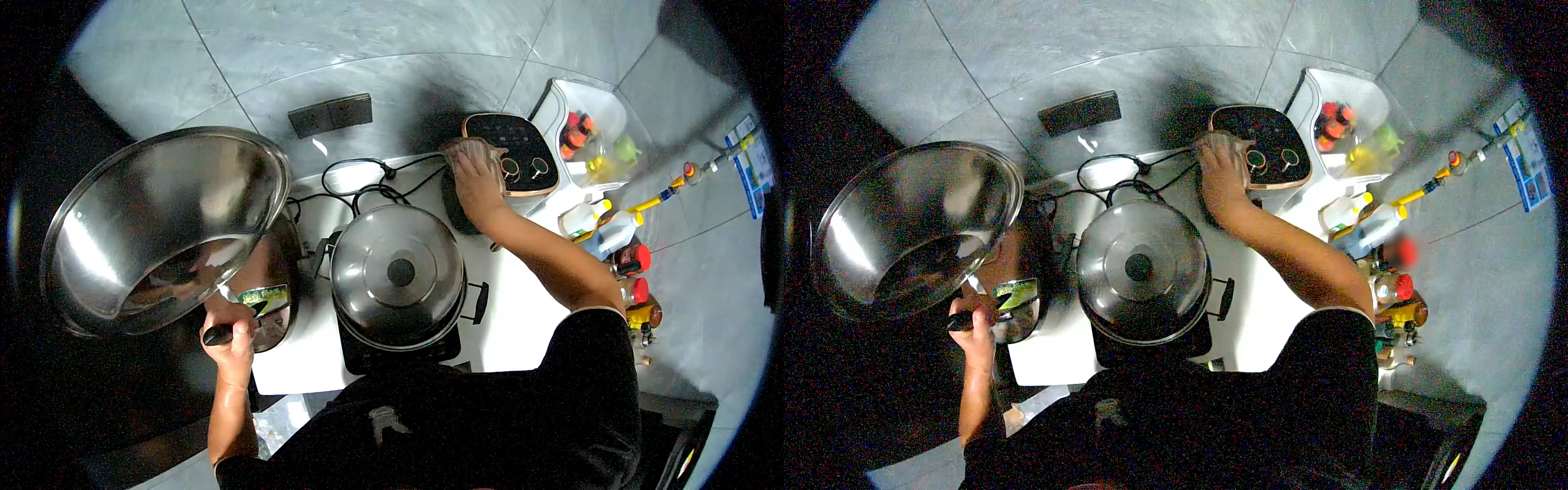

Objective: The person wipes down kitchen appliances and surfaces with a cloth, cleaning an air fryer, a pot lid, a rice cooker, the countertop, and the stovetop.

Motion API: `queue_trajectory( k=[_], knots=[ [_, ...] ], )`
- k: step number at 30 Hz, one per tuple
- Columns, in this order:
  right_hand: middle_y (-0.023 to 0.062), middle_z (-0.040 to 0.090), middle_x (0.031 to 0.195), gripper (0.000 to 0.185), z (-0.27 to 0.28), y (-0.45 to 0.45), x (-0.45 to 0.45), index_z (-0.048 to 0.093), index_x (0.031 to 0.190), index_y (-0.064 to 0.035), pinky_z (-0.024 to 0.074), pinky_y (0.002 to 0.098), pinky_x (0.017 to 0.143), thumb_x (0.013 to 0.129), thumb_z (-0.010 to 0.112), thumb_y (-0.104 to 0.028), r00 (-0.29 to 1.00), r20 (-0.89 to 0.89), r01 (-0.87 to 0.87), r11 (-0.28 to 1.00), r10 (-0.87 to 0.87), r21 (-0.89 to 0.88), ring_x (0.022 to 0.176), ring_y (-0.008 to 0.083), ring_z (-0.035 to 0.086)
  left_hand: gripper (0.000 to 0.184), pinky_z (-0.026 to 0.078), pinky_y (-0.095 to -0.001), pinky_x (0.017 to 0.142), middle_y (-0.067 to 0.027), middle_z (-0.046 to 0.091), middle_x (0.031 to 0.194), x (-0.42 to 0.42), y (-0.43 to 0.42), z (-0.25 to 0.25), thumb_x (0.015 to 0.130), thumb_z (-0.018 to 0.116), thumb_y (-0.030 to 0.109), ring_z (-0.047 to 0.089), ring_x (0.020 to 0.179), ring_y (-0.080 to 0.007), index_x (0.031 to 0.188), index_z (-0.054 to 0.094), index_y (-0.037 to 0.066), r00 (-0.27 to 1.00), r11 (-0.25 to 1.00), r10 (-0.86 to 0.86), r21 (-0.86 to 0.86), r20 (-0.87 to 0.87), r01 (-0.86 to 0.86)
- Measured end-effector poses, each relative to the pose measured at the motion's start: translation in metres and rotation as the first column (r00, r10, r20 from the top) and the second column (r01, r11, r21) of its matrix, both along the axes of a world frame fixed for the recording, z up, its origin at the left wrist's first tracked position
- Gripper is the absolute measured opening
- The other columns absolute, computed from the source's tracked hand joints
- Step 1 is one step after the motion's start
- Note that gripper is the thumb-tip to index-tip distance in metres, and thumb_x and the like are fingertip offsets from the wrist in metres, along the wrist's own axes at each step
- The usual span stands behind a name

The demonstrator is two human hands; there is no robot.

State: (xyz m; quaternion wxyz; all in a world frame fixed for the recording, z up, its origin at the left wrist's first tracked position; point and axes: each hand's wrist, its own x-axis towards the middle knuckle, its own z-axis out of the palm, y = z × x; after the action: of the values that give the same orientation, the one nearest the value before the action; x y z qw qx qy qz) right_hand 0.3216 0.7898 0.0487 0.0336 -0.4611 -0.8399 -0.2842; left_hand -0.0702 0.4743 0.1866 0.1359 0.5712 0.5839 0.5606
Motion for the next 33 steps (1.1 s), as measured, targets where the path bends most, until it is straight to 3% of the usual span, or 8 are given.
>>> queue_trajectory(
  k=[3, 5, 8, 16, 21, 24, 25, 33],
  knots=[
    [0.0142, 0.033, 0.147, 0.051, 0.059, -0.011, -0.006, 0.046, 0.138, -0.0137, 0.0314, 0.0499, 0.106, 0.088, 0.05, -0.021, 0.984, 0.175, -0.021, 0.995, 0.037, -0.093, 0.132, 0.0382, 0.033, 0.039, 0.045, -0.0271, 0.057, -0.0055, 0.059, 0.066, -0.003, -0.002, -0.001, 0.089, 0.064, 0.039, 0.053, 0.054, -0.0133, 0.08, 0.054, 0.002, 0.999, 0.999, 0.041, 0.008, 0.007, -0.041],
    [0.0204, 0.032, 0.145, 0.051, 0.067, 0.006, -0.015, 0.046, 0.138, -0.0129, 0.0307, 0.0496, 0.108, 0.087, 0.051, -0.015, 0.971, -0.2, 0.095, 0.98, -0.13, -0.177, 0.132, 0.0397, 0.033, 0.038, 0.044, -0.0265, 0.056, -0.0049, 0.058, 0.066, -0.012, 0.001, -0.011, 0.09, 0.064, 0.037, 0.052, 0.055, -0.0129, 0.081, 0.056, 0.001, 1.0, 1.0, -0.004, 0.03, 0.023, 0.003],
    [0.0246, 0.035, 0.142, 0.053, 0.045, 0.021, -0.028, 0.045, 0.137, -0.0077, 0.0304, 0.0487, 0.108, 0.084, 0.052, -0.01, 0.921, -0.294, 0.221, 0.964, -0.256, -0.146, 0.131, 0.041, 0.036, 0.037, 0.043, -0.027, 0.054, -0.0068, 0.058, 0.068, -0.004, 0.011, -0.006, 0.091, 0.062, 0.036, 0.052, 0.054, -0.0141, 0.08, 0.053, 0.002, 0.997, 0.995, 0.021, 0.098, -0.077, -0.014],
    [0.0238, 0.042, 0.141, 0.049, 0.049, -0.067, 0.002, 0.047, 0.135, -0.0034, 0.0296, 0.0424, 0.11, 0.086, 0.047, -0.011, 0.978, -0.136, 0.146, 0.984, -0.159, -0.102, 0.131, 0.0382, 0.04, 0.032, 0.047, -0.0289, 0.059, -0.0085, 0.061, 0.071, -0.013, 0.008, -0.022, 0.09, 0.063, 0.03, 0.055, 0.058, -0.0159, 0.08, 0.053, 0.002, 0.994, 0.999, -0.043, 0.028, 0.105, 0.04],
    [0.0208, 0.044, 0.139, 0.044, 0.066, -0.011, -0.019, 0.05, 0.133, -0.0095, 0.0289, 0.0487, 0.109, 0.09, 0.042, -0.016, 0.955, -0.057, 0.273, 0.941, -0.29, -0.199, 0.128, 0.0379, 0.043, 0.028, 0.047, -0.0289, 0.064, -0.0086, 0.063, 0.074, -0.023, 0.012, -0.024, 0.09, 0.063, 0.026, 0.057, 0.063, -0.0156, 0.081, 0.055, 0.001, 0.991, 0.998, -0.001, 0.065, -0.134, 0.01],
    [0.0218, 0.058, 0.124, 0.044, 0.063, 0.086, 0.003, 0.048, 0.132, -0.0072, 0.0468, 0.0538, 0.092, 0.088, 0.048, -0.011, 0.901, -0.098, 0.302, 0.773, -0.423, -0.558, 0.111, 0.0423, 0.058, 0.026, 0.048, -0.0296, 0.063, -0.0091, 0.062, 0.074, -0.021, 0.012, -0.03, 0.089, 0.064, 0.025, 0.057, 0.062, -0.0157, 0.083, 0.055, 0.001, 0.999, 0.999, -0.025, 0.03, -0.033, 0.026],
    [0.0201, 0.059, 0.124, 0.051, 0.134, 0.054, -0.015, 0.046, 0.134, -0.0053, 0.0495, 0.0474, 0.09, 0.084, 0.054, -0.008, 0.848, 0.088, 0.454, 0.631, -0.522, -0.629, 0.11, 0.0375, 0.06, 0.025, 0.049, -0.0302, 0.062, -0.0094, 0.062, 0.073, -0.021, 0.012, -0.03, 0.089, 0.064, 0.024, 0.057, 0.062, -0.0158, 0.083, 0.055, 0.001, 1.0, 0.999, -0.03, 0.017, 0.008, 0.03],
    [0.0168, 0.061, 0.121, 0.041, 0.1, 0.041, 0.087, 0.056, 0.123, -0.0071, 0.0425, 0.044, 0.098, 0.083, 0.051, -0.009, 0.905, -0.039, 0.335, 0.766, -0.424, -0.548, 0.115, 0.0313, 0.057, 0.024, 0.049, -0.0295, 0.059, -0.0114, 0.061, 0.072, -0.021, 0.01, -0.041, 0.089, 0.063, 0.021, 0.055, 0.056, -0.0153, 0.08, 0.052, 0.002, 0.958, 0.989, -0.147, 0.039, 0.247, 0.142]
  ],
)
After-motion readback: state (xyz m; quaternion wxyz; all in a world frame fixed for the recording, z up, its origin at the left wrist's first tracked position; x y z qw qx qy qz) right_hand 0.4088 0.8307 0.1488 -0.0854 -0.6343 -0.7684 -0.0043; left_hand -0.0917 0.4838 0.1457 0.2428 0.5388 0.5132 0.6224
